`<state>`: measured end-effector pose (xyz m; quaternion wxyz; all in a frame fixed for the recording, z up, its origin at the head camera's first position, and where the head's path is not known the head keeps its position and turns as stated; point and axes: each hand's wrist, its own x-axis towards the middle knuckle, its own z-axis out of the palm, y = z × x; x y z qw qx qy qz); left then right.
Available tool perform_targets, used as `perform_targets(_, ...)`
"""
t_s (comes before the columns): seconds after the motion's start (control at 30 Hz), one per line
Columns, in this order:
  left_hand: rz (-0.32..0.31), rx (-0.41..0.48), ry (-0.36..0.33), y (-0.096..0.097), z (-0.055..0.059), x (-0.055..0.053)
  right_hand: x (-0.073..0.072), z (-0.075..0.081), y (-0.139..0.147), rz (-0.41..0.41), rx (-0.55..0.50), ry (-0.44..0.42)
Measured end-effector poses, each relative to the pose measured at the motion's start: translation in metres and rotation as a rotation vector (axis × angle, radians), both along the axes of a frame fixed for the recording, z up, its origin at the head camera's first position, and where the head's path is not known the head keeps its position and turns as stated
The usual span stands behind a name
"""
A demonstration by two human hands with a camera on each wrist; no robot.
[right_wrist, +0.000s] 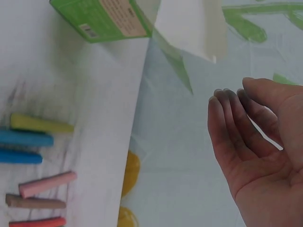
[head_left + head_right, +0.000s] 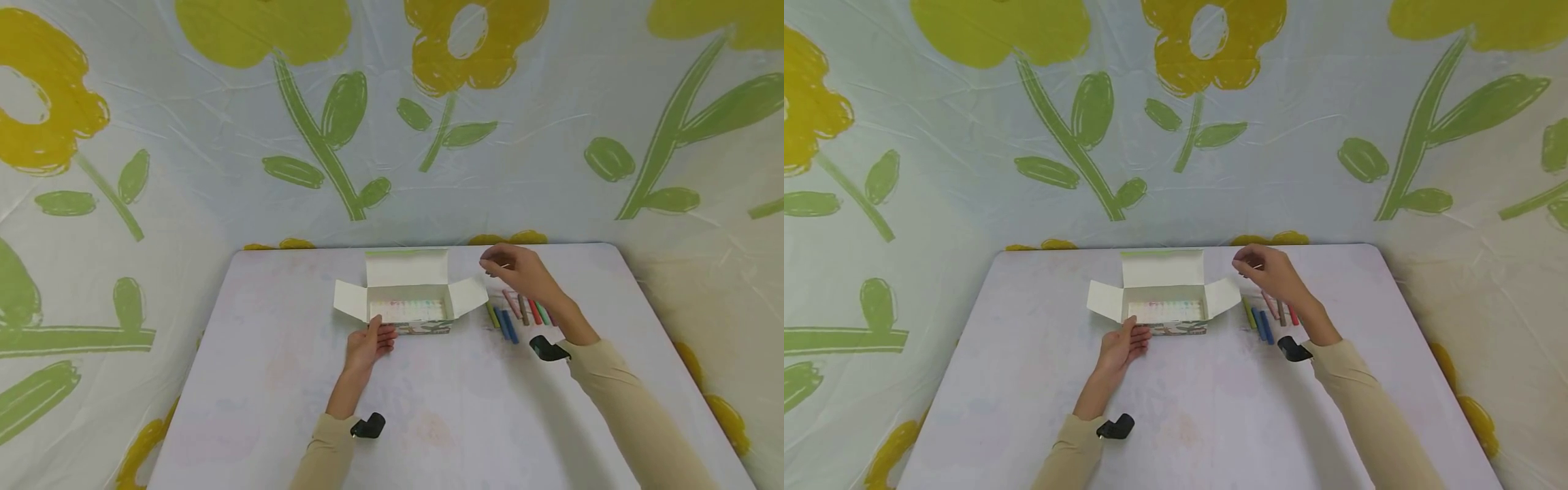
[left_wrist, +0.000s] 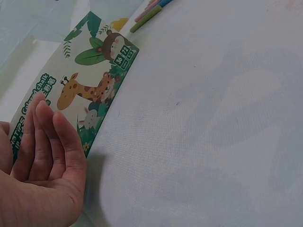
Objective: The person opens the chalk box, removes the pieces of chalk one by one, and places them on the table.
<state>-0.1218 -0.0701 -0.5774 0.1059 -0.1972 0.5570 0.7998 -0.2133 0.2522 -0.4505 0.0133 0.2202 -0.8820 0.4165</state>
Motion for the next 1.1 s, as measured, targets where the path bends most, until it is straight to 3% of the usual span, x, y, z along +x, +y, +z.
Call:
perform_targets(0.27, 0.008, -0.009, 0.001, 0.000, -0.003, -0.002, -0.008, -0.008, -0.029, 0.089, 0.005, 0.018)
perform_targets(0.57, 0.009, 0.007, 0.006, 0.000, -0.004, -0.002, -0.011, -0.021, -0.060, 0.168, -0.004, -0.095)
perform_targets(1.1, 0.010, -0.003, 0.008, 0.000, -0.004, -0.001, -0.007, -0.059, -0.104, 0.344, 0.014, -0.120)
